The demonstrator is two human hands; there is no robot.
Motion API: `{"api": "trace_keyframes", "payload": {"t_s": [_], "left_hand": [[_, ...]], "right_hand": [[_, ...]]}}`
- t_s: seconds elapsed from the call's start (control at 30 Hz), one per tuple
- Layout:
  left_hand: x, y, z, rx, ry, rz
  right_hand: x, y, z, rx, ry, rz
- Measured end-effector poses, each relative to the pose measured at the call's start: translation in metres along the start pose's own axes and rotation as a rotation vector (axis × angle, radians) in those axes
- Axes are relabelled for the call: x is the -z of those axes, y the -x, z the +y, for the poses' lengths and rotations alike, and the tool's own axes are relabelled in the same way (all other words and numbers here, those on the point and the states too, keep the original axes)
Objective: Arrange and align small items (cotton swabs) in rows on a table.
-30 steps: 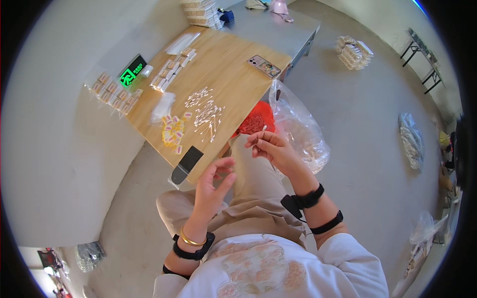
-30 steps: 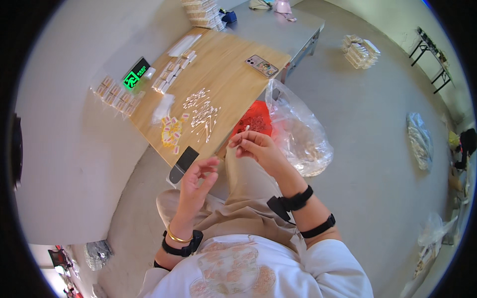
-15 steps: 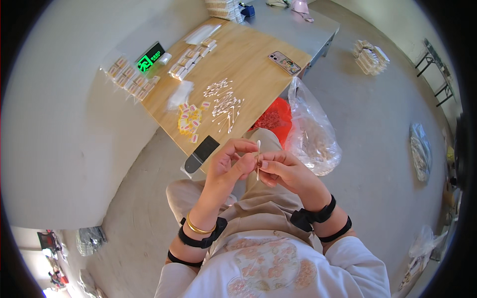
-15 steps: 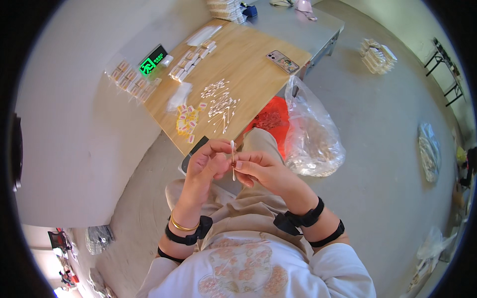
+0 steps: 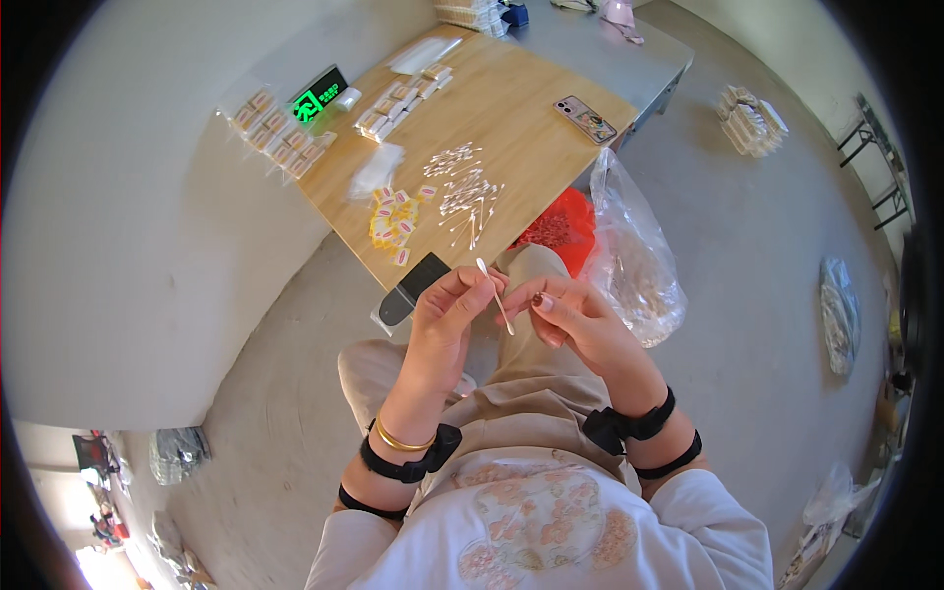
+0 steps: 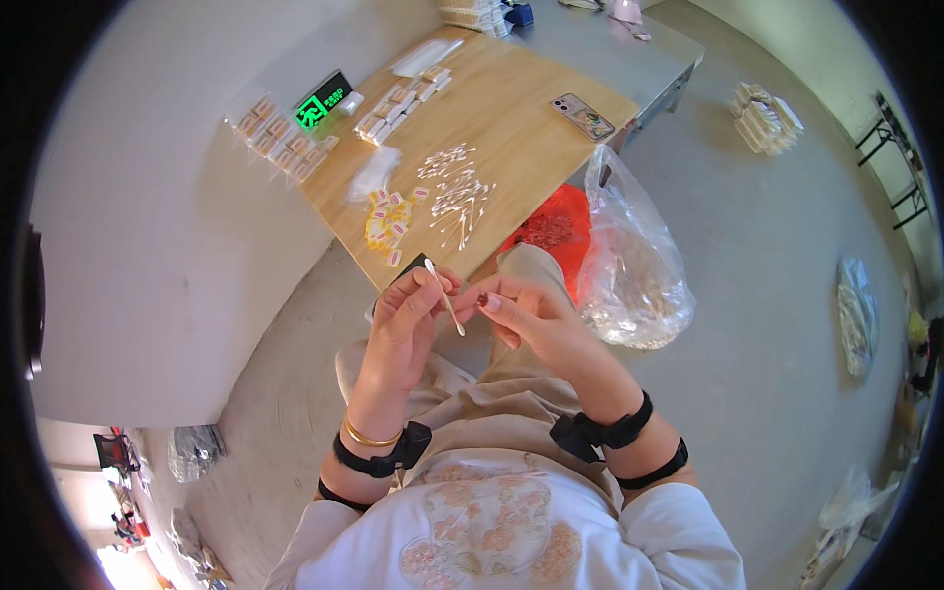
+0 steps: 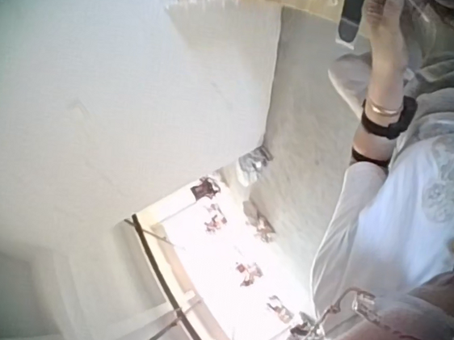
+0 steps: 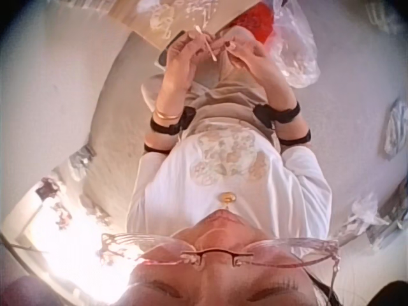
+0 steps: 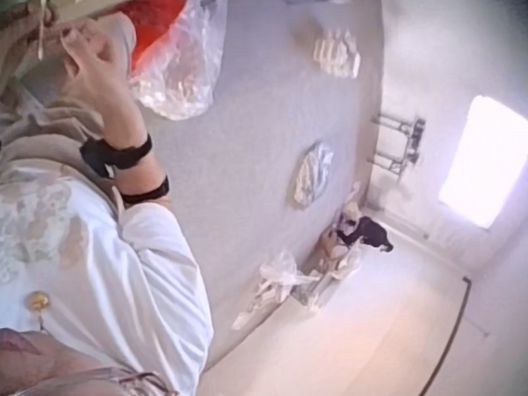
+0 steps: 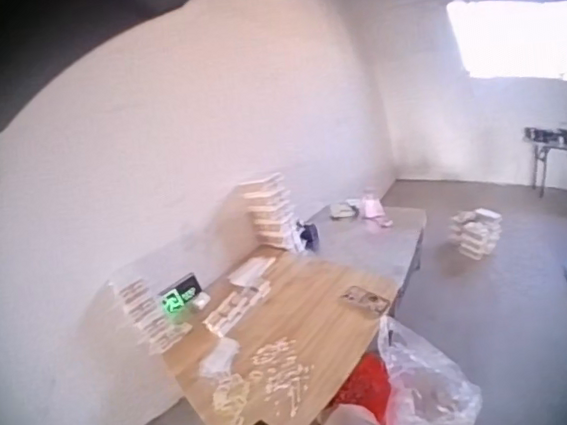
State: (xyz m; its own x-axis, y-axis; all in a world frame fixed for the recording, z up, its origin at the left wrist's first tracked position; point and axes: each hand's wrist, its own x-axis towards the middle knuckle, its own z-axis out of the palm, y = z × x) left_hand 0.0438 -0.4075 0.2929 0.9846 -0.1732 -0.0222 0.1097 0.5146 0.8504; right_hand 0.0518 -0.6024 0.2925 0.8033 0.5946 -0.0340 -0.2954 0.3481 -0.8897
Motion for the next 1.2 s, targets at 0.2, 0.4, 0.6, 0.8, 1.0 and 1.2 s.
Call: {"api": "trace_keyframes", "payload": {"t_s": [0.2, 0.4, 0.6, 0.8, 1.0, 1.2], "left_hand": [[0.012, 0.004, -0.005, -0.030, -0.005, -0.001], [0.014, 0.005, -0.009, -0.119, -0.089, 0.004], [0.016, 0.001, -0.012, -0.197, -0.162, 0.014], [0.021, -0.003, -0.011, -0.161, -0.046, 0.065], [0.024, -0.004, -0.010, -0.134, -0.080, 0.083], [0.025, -0.003, -0.011, -0.131, -0.178, 0.092]], "right_hand": [[-0.004, 0.002, 0.008, 0.021, 0.153, 0.040], [-0.009, -0.002, 0.013, -0.022, 0.073, 0.073], [-0.009, -0.010, 0.012, -0.022, 0.013, 0.117], [-0.007, -0.018, 0.009, -0.008, 0.043, 0.128], [-0.003, -0.019, 0.019, 0.178, 0.120, 0.212], [-0.010, -0.026, 0.008, 0.304, 0.412, 0.160]]}}
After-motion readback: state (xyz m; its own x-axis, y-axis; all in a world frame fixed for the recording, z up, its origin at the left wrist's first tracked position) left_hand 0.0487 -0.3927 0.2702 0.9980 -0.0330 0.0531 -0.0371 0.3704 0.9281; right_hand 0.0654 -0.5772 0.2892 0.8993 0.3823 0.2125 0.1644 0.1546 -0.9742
